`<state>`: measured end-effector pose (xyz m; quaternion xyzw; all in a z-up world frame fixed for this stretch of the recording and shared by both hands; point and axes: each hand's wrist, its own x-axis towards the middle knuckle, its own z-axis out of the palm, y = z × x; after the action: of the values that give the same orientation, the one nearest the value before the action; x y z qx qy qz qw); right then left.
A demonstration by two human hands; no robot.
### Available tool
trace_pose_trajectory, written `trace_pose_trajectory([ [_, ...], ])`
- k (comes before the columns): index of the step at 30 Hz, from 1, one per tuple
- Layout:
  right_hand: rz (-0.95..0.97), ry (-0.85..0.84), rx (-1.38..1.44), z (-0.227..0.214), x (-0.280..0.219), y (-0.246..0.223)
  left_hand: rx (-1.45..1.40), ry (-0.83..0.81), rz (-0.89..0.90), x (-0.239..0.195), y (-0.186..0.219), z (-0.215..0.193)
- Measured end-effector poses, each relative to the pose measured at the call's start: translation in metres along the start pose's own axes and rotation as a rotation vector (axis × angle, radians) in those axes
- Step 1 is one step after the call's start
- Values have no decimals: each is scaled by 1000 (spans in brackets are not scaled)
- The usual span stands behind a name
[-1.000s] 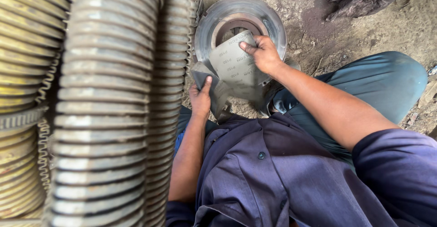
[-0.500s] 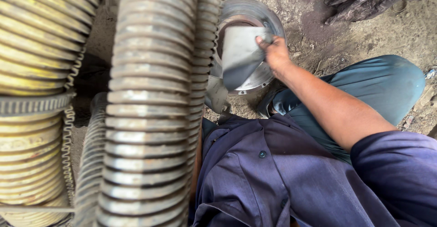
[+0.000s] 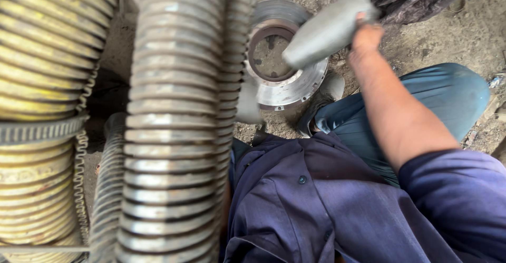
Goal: The person scrubs a metal brake drum with a sanding pad and wipes it with a cloth. They then flip the drum and continue scrubbing both sides, occasionally wiping away debris.
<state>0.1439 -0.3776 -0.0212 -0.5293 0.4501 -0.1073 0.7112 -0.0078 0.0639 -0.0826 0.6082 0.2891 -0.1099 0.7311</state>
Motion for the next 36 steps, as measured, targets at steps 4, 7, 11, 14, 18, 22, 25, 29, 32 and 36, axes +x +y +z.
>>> trace_pose_trajectory([
  [4, 50, 224, 218, -31, 39, -5, 14, -9, 4, 3, -5, -7],
  [7, 192, 171, 112, -33, 29, 9, 42, -34, 5, 1, -12, -18],
  [11, 201, -296, -235, 10, -39, 25, 68, -102, 22, 4, -11, -1],
  [14, 256, -742, -541, 36, -108, 33, 74, -177, 30, -8, -9, 25],
  [18, -14, -1133, -799, 56, -166, 41, 66, -298, 98, -17, 18, 41],
  [22, 19, -1127, -707, 44, -162, 48, 18, -371, 99, -22, 29, 56],
  [25, -51, -1067, -730, 44, -140, 58, 185, -226, 105, -22, 30, 59],
  [29, 227, -970, -295, 40, -115, 56, -308, -425, 136, -30, 49, 56],
  [32, 14, -1218, -259, 39, -105, 35, -489, -550, 67, -43, 79, 63],
  [36, -322, -1323, -549, 47, -122, 27, -167, -391, -75, -65, 97, 69],
])
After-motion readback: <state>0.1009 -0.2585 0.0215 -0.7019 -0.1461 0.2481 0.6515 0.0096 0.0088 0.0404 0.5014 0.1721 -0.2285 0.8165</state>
